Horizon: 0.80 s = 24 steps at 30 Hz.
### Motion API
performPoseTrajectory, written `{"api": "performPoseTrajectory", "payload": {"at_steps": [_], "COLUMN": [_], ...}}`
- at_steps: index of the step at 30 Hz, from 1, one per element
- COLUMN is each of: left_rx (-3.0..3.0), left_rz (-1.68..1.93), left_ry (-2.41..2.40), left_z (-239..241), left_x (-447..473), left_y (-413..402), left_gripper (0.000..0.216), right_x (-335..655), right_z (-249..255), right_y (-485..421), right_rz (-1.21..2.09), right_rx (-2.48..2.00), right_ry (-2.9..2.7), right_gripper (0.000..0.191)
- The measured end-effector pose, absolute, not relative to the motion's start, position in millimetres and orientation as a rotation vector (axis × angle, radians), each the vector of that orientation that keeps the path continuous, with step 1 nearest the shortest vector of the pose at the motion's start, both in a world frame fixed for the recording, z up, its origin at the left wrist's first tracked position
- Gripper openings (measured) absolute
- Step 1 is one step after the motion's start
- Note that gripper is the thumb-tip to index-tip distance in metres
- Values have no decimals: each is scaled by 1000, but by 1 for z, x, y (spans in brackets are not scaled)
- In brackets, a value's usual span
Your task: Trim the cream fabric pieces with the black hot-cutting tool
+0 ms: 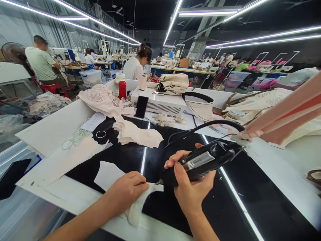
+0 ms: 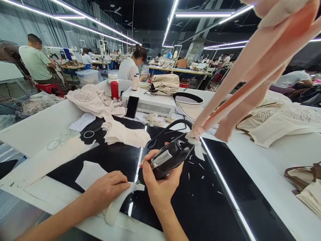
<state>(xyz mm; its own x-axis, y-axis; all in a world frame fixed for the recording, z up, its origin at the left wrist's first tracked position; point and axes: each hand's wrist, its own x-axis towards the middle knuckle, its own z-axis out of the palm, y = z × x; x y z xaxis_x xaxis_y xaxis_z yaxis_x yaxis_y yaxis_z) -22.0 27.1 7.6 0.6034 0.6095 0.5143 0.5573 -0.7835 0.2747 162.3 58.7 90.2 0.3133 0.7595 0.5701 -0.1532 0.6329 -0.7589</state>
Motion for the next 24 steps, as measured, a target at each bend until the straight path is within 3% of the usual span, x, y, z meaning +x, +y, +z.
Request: {"api": "performPoseTrajectory", "payload": {"at_steps": [24], "left_rx": [2732], "left_rz": [988], "left_ry": [971], "left_z": [9], "left_x": [-22], "left_y": [27], "left_gripper": [25], "right_x": [171], "right_z": [92], "right_y": [59], "right_rz": [595], "right_rx": [-709], "right_ry": [-1100], "right_gripper": [51]}}
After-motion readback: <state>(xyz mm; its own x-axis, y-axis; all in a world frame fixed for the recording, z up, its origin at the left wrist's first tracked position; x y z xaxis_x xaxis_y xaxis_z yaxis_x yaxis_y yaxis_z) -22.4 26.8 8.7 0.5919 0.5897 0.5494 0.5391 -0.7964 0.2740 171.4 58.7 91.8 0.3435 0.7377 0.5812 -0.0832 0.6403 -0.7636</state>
